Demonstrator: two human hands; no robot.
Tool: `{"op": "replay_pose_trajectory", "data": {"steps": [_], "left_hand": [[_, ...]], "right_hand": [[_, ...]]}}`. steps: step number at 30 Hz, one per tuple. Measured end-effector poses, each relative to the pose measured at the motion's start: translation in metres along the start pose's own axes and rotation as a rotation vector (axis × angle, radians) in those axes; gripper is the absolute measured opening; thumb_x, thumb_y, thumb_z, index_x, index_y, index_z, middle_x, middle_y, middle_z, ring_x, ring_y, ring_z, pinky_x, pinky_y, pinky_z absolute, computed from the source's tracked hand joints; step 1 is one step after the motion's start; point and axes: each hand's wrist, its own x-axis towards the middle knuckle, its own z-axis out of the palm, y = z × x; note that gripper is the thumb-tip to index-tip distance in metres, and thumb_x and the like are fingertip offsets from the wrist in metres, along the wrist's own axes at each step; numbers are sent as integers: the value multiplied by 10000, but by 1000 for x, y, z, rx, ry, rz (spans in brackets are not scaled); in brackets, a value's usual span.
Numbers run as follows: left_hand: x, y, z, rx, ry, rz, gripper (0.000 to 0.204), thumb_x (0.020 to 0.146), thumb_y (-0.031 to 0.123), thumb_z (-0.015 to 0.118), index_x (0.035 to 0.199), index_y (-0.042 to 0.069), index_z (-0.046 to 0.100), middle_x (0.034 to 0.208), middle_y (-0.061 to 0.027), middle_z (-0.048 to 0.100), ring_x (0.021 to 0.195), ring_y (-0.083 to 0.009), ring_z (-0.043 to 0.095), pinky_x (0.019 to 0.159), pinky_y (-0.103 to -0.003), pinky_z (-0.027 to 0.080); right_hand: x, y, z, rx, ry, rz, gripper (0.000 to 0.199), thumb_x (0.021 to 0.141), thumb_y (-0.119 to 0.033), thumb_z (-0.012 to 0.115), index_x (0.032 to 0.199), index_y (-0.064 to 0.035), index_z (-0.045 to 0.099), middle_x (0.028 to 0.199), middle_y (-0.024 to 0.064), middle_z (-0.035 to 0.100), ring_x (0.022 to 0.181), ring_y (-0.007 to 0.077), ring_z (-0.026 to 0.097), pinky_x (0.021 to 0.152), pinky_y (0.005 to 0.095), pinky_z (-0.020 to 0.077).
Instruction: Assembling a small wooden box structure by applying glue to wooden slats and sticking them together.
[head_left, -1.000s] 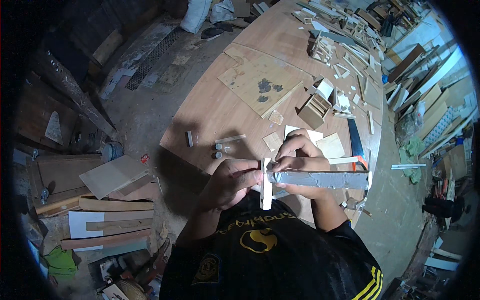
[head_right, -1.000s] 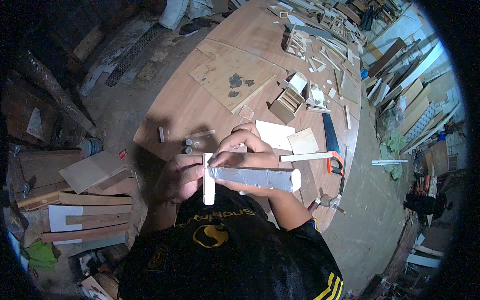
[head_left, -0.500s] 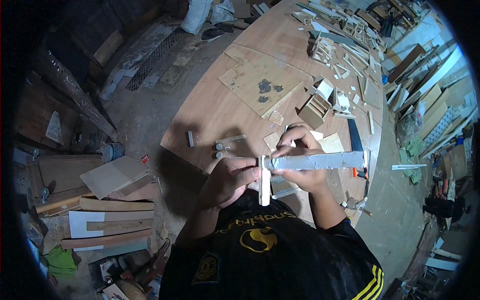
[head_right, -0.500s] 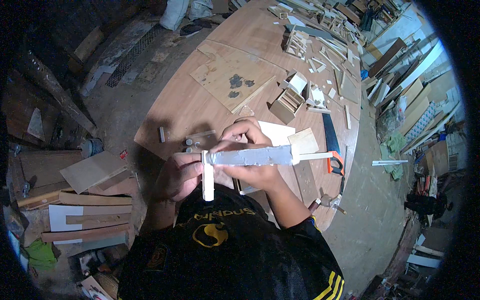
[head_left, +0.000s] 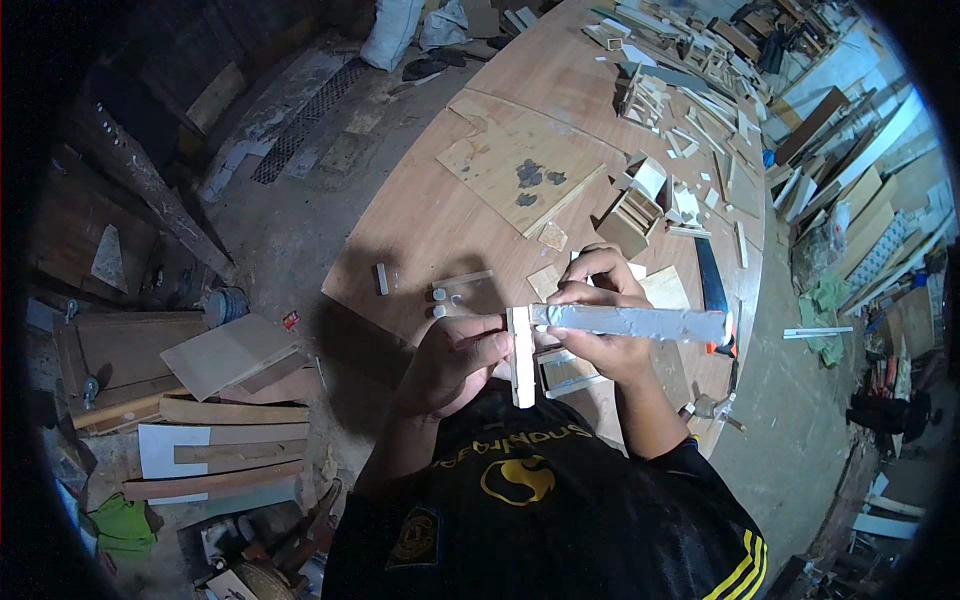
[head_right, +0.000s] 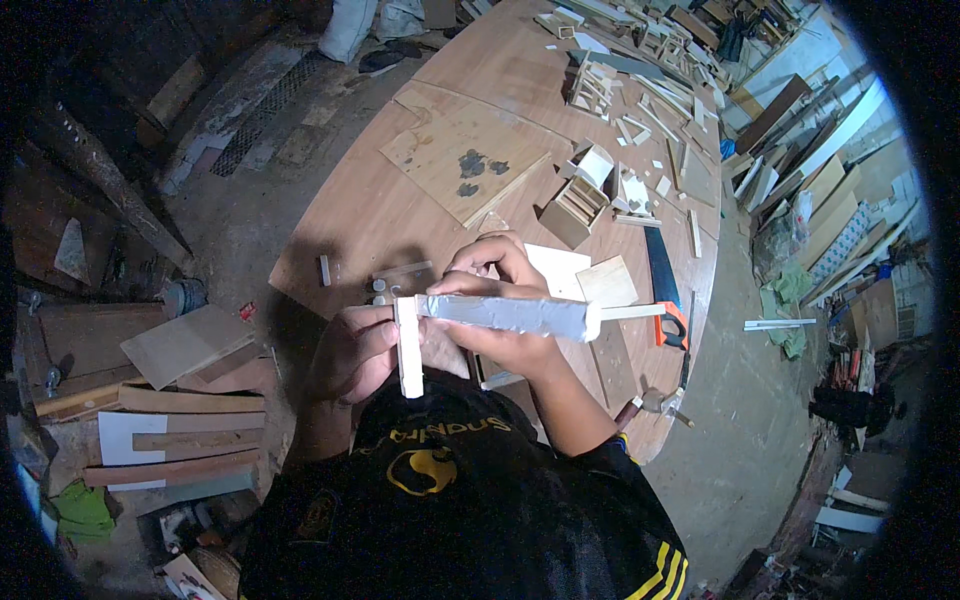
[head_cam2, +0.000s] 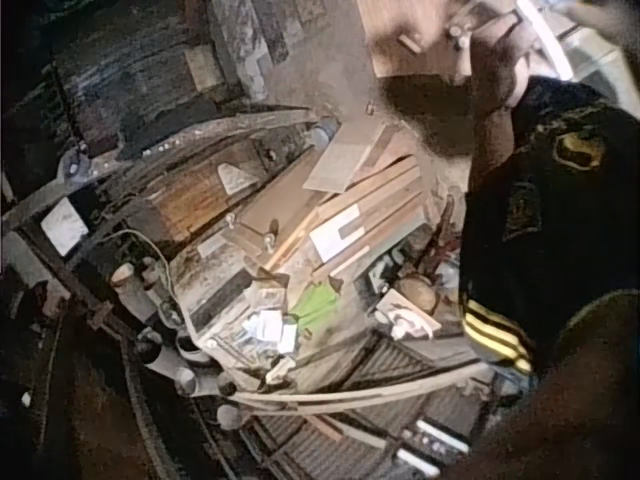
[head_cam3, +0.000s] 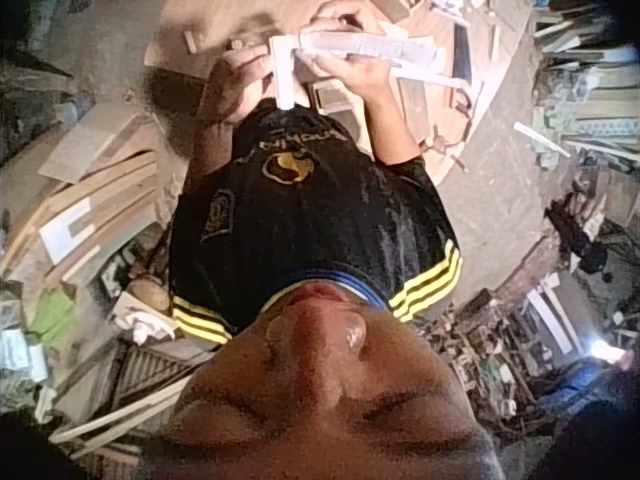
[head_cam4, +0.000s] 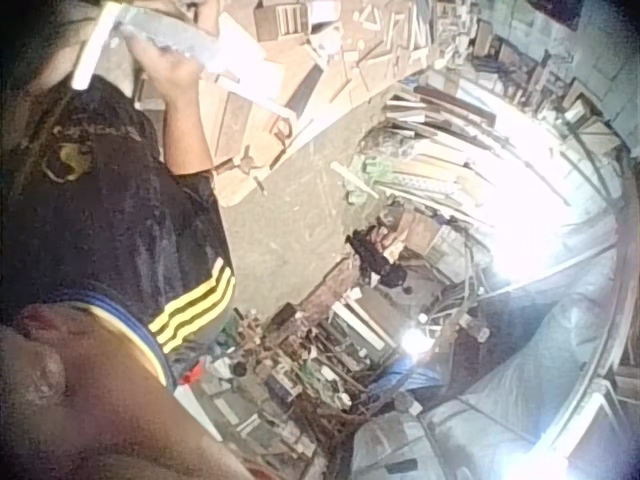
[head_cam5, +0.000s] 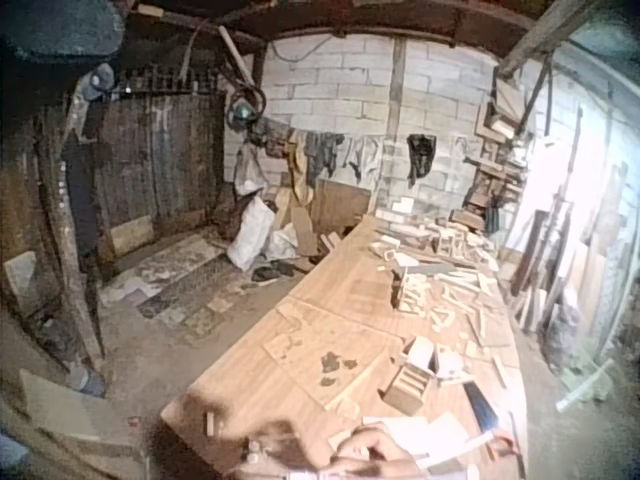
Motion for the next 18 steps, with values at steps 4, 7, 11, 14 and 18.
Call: {"op": "replay_pose_trajectory", "data": {"steps": [4,7,11,14,18], "left_hand": [[2,2,12,-74,142,7,388,905,110,570,1190,-149,527,1052,-132,616,978,-147,570,894,-301,450],[2,1,11,-94,109,36,332,893,63,575,1171,-115,537,1057,-124,612,987,-155,579,929,-317,452],[0,-6,-5,-65,83,-14,196,892,40,578,1067,-47,561,971,-73,603,922,-124,569,857,-281,456],[0,-5,-1,-72,133,-4,153,893,28,573,1035,-29,568,939,-52,593,878,-105,556,811,-264,452],[-3,-4,-1,-94,119,29,156,893,24,576,1039,-31,571,935,-51,592,854,-96,548,798,-249,447]], "right_hand": [[-5,1,-3,96,-80,-82,261,678,-208,789,881,-52,737,950,74,602,897,190,529,806,335,393],[0,3,-1,16,-126,-89,253,682,-198,787,879,-49,737,953,79,595,890,188,532,793,333,399],[3,4,4,-9,-30,-48,255,680,-185,790,886,-50,727,921,69,637,892,190,534,769,307,404],[2,-3,5,70,-74,-26,248,693,-182,783,901,-60,724,936,78,599,885,198,548,770,308,407],[-2,0,5,114,-182,-70,434,738,-137,772,1073,-15,525,966,85,567,892,167,601,805,326,458]]}}
